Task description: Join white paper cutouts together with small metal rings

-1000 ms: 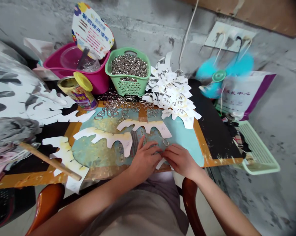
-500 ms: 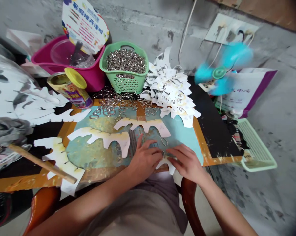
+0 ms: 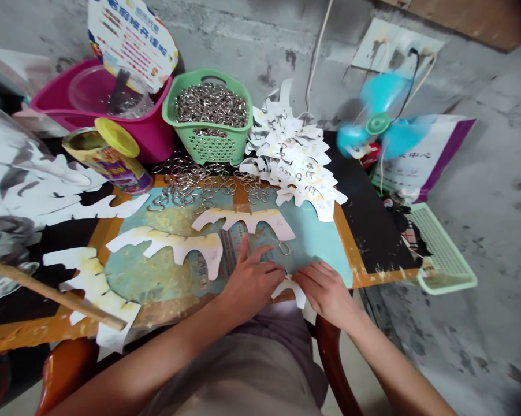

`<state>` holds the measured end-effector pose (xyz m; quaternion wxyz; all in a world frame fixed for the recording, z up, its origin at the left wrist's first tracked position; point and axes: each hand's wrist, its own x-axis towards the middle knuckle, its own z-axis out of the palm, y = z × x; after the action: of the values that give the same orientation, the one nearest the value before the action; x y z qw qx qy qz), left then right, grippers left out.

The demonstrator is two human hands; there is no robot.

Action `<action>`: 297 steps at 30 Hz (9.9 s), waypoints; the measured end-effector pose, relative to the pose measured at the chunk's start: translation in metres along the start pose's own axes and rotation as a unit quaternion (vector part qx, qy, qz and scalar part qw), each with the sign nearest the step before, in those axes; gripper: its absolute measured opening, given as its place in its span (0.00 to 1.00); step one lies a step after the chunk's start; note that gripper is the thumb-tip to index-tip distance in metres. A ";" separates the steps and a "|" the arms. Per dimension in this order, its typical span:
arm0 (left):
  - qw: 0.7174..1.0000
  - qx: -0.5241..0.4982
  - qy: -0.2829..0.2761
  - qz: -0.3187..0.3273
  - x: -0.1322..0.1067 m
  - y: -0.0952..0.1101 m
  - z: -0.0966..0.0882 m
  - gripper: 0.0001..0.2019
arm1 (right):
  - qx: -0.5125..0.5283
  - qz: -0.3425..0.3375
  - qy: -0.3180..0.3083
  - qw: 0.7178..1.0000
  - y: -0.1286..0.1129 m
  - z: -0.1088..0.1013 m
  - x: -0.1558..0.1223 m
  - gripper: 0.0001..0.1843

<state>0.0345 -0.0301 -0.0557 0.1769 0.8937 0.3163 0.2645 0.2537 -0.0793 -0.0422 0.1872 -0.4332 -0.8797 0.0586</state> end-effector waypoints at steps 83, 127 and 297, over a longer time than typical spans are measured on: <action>0.984 0.102 -0.111 0.089 0.022 0.008 -0.030 0.08 | -0.008 0.138 0.041 0.989 -0.056 0.029 -0.025 0.30; 0.997 0.020 -0.073 0.025 0.019 -0.007 -0.022 0.09 | 0.004 0.195 0.070 0.978 -0.059 0.033 -0.011 0.19; 0.975 0.160 0.056 0.144 -0.026 0.010 -0.007 0.09 | 0.015 0.209 0.047 0.977 -0.051 0.022 -0.001 0.22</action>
<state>0.0181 -0.0532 -0.0541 -0.0266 0.9303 0.2323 0.2825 0.2081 -0.1103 -0.0489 0.2185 -0.6069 -0.7590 0.0886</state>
